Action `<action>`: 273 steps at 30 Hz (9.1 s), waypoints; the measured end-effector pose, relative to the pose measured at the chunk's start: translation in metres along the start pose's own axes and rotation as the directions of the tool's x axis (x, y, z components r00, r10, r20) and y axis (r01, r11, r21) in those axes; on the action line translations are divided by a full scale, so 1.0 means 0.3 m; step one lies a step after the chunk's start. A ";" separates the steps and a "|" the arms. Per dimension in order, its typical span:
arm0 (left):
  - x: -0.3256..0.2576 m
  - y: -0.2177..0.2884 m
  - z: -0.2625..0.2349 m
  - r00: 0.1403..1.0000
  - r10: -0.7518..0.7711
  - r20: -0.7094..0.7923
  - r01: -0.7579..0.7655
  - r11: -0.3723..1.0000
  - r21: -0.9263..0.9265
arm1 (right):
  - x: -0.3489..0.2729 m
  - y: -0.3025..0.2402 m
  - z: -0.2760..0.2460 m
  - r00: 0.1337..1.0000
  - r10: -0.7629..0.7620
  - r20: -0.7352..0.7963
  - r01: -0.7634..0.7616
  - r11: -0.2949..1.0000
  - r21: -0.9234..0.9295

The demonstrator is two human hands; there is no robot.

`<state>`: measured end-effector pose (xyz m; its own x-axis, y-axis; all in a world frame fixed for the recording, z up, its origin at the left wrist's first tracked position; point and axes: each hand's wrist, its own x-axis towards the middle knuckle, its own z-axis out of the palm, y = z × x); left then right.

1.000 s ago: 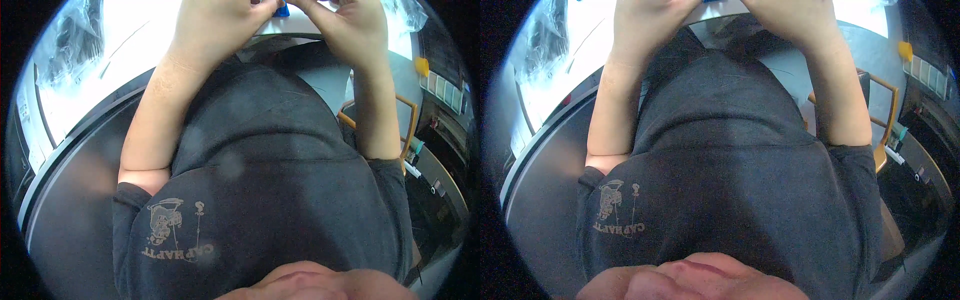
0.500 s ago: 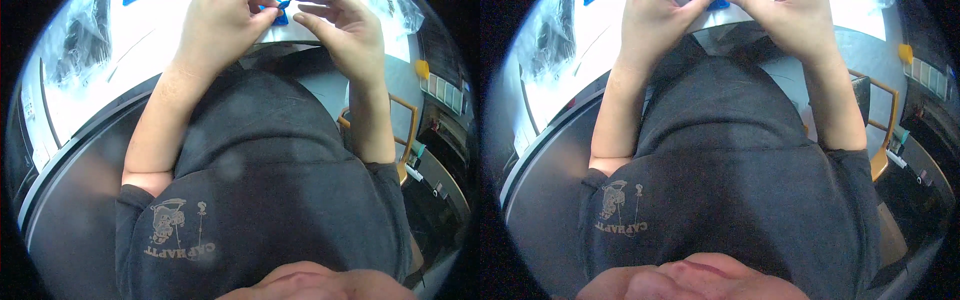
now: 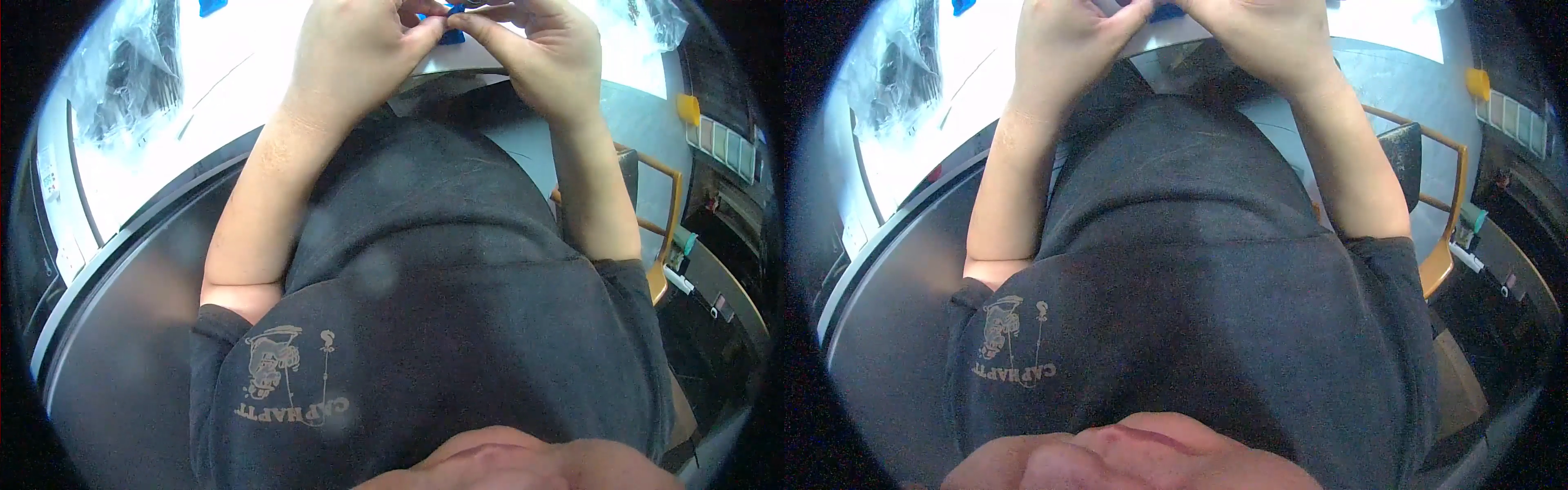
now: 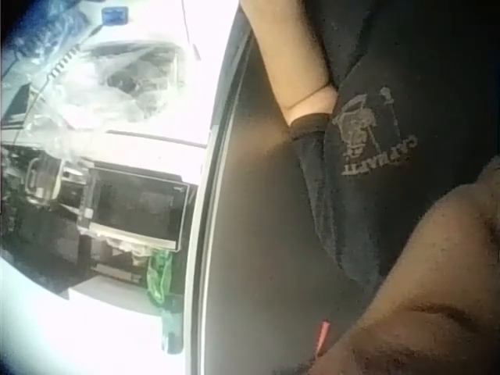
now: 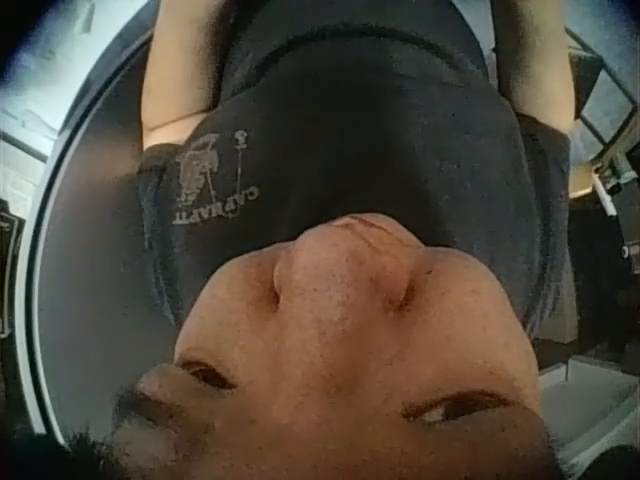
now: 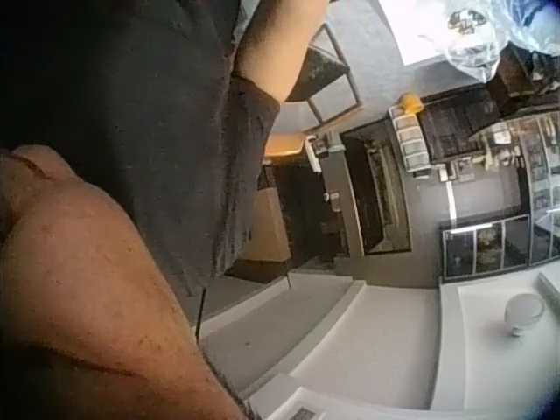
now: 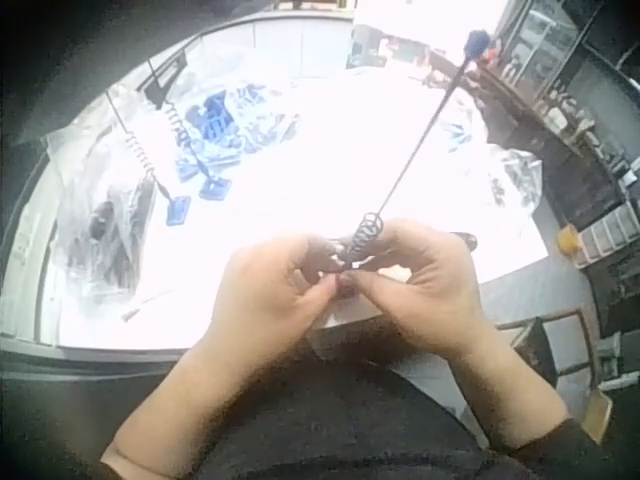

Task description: The person assembles blue plastic housings with spring-loaded metal rods by hand, using adhesive from a glue bottle to secure the components.

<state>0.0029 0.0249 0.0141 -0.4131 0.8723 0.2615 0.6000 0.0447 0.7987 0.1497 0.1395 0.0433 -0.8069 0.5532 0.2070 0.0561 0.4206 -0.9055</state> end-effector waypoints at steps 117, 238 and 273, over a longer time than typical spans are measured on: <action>0.001 -0.015 0.002 0.982 0.190 -0.009 -0.188 0.974 0.126 | 0.015 0.077 -0.051 0.938 -0.345 0.004 0.341 0.925 -0.169; -0.083 0.156 -0.067 0.940 -0.206 0.273 0.342 0.595 -0.728 | -0.256 -0.012 0.027 0.977 0.213 0.004 -0.131 0.582 0.803; -0.081 0.144 -0.049 0.952 -0.185 0.245 0.306 0.616 -0.725 | -0.249 0.015 0.018 0.983 0.172 0.060 -0.162 0.675 0.720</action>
<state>0.0288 -0.0014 0.0503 -0.3367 0.9411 -0.0316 -0.2537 -0.0583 0.9655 0.2070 0.0961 0.0218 -0.8189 0.5734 0.0252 -0.2544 -0.3233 -0.9115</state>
